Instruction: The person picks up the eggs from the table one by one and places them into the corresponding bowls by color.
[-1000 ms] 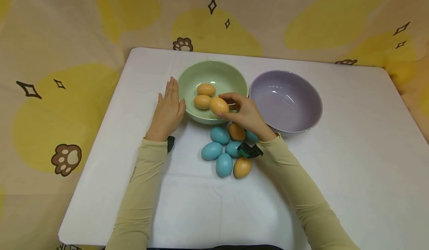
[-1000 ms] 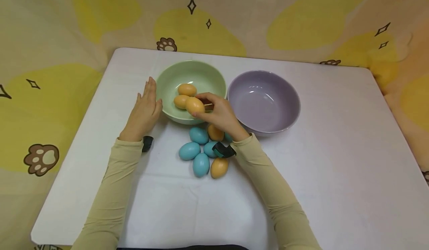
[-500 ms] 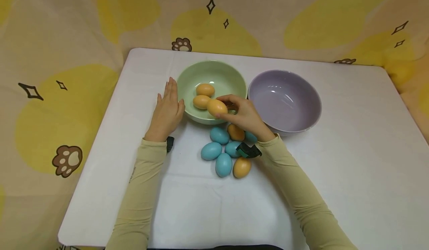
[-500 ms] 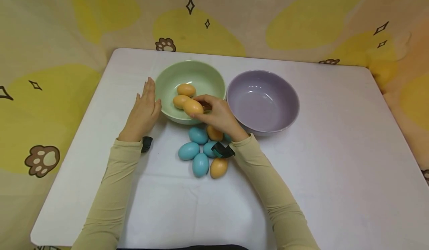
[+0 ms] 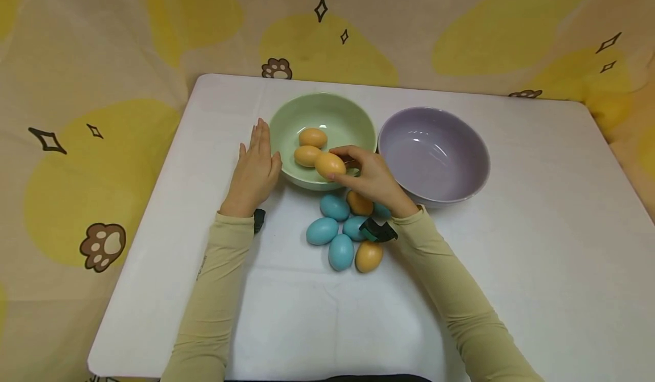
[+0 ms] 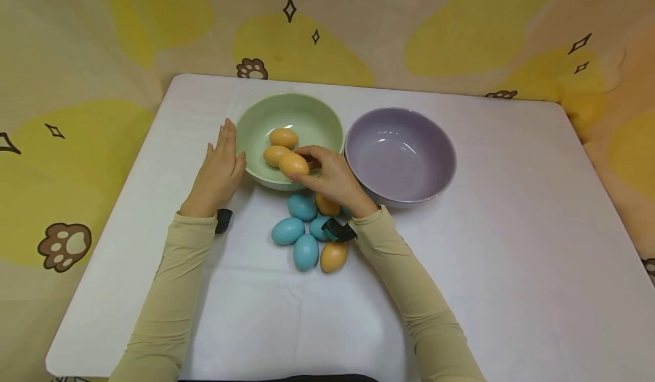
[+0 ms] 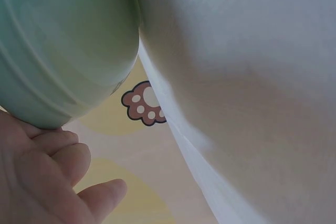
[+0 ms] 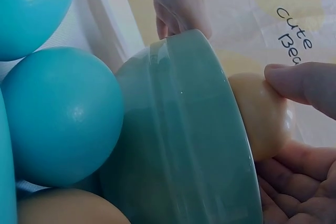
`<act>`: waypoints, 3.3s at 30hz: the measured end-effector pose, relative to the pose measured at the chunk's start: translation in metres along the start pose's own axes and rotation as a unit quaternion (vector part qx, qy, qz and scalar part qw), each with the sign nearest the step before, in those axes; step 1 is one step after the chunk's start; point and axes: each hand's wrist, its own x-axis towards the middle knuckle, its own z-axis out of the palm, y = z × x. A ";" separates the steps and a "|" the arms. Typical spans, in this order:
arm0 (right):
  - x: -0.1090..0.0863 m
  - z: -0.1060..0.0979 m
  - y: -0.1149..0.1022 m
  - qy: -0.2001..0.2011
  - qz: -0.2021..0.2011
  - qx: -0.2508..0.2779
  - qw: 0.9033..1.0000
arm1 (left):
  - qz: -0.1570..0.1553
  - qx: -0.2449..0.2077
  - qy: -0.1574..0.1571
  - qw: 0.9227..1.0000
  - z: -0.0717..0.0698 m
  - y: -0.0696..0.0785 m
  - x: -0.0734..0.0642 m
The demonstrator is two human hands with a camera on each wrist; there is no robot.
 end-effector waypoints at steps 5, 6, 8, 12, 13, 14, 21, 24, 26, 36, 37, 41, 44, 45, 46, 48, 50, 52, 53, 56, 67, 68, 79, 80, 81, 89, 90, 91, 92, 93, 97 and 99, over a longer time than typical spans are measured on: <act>0.000 0.001 0.000 0.001 0.004 -0.007 1.000 | 0.001 0.001 0.000 1.000 0.000 0.000 0.000; 0.000 0.001 0.000 0.002 0.005 -0.008 1.000 | 0.001 0.001 0.001 1.000 0.000 0.000 0.000; 0.000 0.002 0.001 0.004 0.006 -0.009 1.000 | 0.001 0.001 0.000 1.000 0.000 0.000 0.000; 0.000 0.002 0.001 0.008 0.006 -0.006 1.000 | 0.002 0.004 0.000 1.000 0.000 -0.001 0.000; 0.000 0.003 0.001 0.009 0.005 -0.006 1.000 | 0.002 0.005 0.000 1.000 0.000 -0.001 0.000; 0.000 0.003 0.001 0.009 0.004 -0.005 1.000 | 0.003 0.005 0.000 1.000 0.000 -0.001 0.000; -0.001 0.005 0.004 0.024 -0.005 -0.003 1.000 | 0.004 0.004 0.001 1.000 0.002 -0.003 0.001; -0.001 0.007 0.005 0.035 -0.019 0.013 0.999 | 0.004 0.003 0.002 1.000 0.001 -0.003 0.001; -0.002 0.007 0.005 0.042 -0.030 0.029 0.998 | 0.004 0.003 0.001 1.000 0.001 -0.003 0.001; -0.005 0.008 0.003 0.060 -0.040 0.099 0.992 | 0.003 0.005 0.001 1.000 0.000 -0.001 0.000; -0.005 0.007 0.003 0.061 -0.040 0.103 0.992 | 0.003 0.005 0.002 1.000 0.000 -0.001 0.000; -0.008 0.006 0.002 0.069 -0.046 0.120 0.989 | 0.004 0.004 0.004 1.000 0.000 -0.001 0.000; -0.010 0.004 0.000 0.073 -0.052 0.136 0.987 | 0.003 0.001 0.003 1.000 0.001 -0.001 0.000; -0.011 0.003 -0.001 0.074 -0.053 0.141 0.986 | 0.002 0.001 0.002 1.000 0.001 -0.001 0.001; -0.012 0.002 -0.002 0.075 -0.054 0.146 0.985 | 0.001 -0.001 0.002 1.000 0.001 -0.001 0.001; -0.015 0.000 -0.004 0.078 -0.049 0.148 0.985 | 0.000 -0.001 0.001 1.000 0.001 -0.002 0.001; -0.019 -0.002 -0.005 0.081 -0.044 0.146 0.985 | 0.001 -0.002 0.001 1.000 0.001 -0.002 0.001; -0.024 -0.005 -0.005 0.082 -0.040 0.145 0.985 | 0.001 -0.004 0.001 1.000 0.001 -0.002 0.001; -0.027 -0.006 -0.005 0.082 -0.038 0.143 0.986 | 0.000 -0.004 0.001 1.000 0.001 -0.002 0.001; -0.037 -0.009 -0.003 0.080 -0.035 0.140 0.986 | 0.001 -0.003 -0.001 1.000 0.001 -0.002 0.001; -0.085 -0.013 0.006 0.069 -0.028 0.094 0.993 | 0.001 -0.003 0.001 1.000 0.001 -0.003 0.002; -0.089 -0.013 0.007 0.068 -0.027 0.090 0.993 | 0.001 -0.004 0.001 1.000 0.001 -0.003 0.002; -0.132 -0.006 0.026 0.029 -0.009 0.080 0.996 | 0.003 -0.005 0.001 1.000 0.003 -0.002 0.004; -0.134 -0.006 0.027 0.025 -0.007 0.083 0.996 | 0.004 -0.004 0.001 1.000 0.003 -0.002 0.004; -0.135 -0.005 0.029 0.021 -0.005 0.084 0.996 | 0.004 -0.003 0.000 1.000 0.003 -0.002 0.004; -0.139 -0.003 0.035 -0.004 0.003 0.089 0.996 | -0.003 0.000 -0.006 1.000 0.003 -0.002 0.002; -0.138 -0.002 0.035 -0.008 0.006 0.089 0.996 | -0.003 -0.001 -0.005 1.000 0.002 -0.002 0.002; -0.138 -0.002 0.035 -0.011 0.007 0.089 0.996 | -0.002 -0.001 -0.004 1.000 0.002 -0.002 0.002; -0.138 -0.001 0.036 -0.014 0.007 0.088 0.996 | -0.002 0.000 -0.004 1.000 0.002 -0.002 0.002; -0.138 -0.001 0.036 -0.017 0.005 0.087 0.996 | -0.001 0.002 -0.003 1.000 0.002 -0.002 0.002; -0.137 0.000 0.035 -0.021 -0.006 0.071 0.997 | 0.002 0.001 -0.001 1.000 0.002 -0.002 0.001; -0.137 0.000 0.036 -0.023 -0.009 0.063 0.998 | 0.004 0.001 0.001 1.000 0.002 -0.001 0.001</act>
